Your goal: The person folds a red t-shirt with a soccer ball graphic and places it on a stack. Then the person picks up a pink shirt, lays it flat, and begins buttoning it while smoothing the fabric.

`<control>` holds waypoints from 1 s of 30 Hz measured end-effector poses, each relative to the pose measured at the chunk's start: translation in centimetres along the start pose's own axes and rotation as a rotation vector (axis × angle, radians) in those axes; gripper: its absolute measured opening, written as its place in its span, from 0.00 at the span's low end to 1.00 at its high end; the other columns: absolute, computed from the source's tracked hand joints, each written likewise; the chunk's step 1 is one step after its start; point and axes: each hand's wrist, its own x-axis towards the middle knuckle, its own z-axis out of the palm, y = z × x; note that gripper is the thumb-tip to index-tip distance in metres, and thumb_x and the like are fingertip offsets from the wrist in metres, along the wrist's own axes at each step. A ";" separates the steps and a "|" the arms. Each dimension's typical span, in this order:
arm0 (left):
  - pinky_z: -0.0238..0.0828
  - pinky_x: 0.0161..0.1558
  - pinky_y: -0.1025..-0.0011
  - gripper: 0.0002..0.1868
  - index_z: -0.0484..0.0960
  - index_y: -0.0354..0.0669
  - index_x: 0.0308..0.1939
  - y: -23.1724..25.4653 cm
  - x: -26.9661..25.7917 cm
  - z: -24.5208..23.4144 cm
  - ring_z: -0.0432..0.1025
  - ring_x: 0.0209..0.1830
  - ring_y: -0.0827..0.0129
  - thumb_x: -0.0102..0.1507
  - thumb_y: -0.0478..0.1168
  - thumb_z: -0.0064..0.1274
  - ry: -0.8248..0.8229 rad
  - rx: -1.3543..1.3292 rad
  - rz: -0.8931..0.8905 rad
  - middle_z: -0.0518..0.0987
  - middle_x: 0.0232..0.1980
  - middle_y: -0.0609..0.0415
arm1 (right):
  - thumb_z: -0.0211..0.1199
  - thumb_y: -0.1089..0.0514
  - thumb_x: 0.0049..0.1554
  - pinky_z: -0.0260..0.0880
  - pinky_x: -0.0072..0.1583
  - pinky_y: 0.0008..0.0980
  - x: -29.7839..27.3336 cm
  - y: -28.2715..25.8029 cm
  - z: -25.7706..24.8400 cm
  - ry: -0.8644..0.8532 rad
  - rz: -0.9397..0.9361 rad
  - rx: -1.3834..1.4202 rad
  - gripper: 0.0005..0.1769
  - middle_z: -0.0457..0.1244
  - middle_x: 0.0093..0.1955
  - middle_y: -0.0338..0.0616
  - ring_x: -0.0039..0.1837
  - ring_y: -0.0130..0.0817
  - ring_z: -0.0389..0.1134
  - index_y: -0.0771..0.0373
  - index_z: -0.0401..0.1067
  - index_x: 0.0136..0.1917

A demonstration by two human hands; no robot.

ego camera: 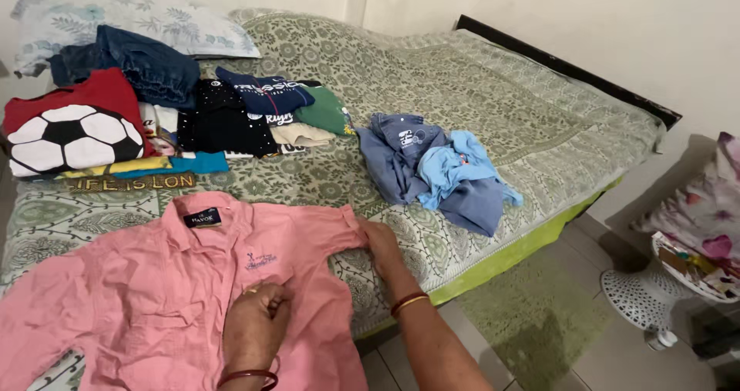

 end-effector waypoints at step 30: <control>0.73 0.37 0.60 0.03 0.86 0.44 0.30 -0.4 0.0 0.2 0.77 0.35 0.52 0.53 0.35 0.62 0.072 0.084 0.164 0.82 0.32 0.46 | 0.63 0.42 0.56 0.66 0.40 0.40 1.5 -0.3 1.8 0.160 0.066 -0.864 0.23 0.65 0.29 0.46 0.33 0.36 0.65 0.65 0.76 0.36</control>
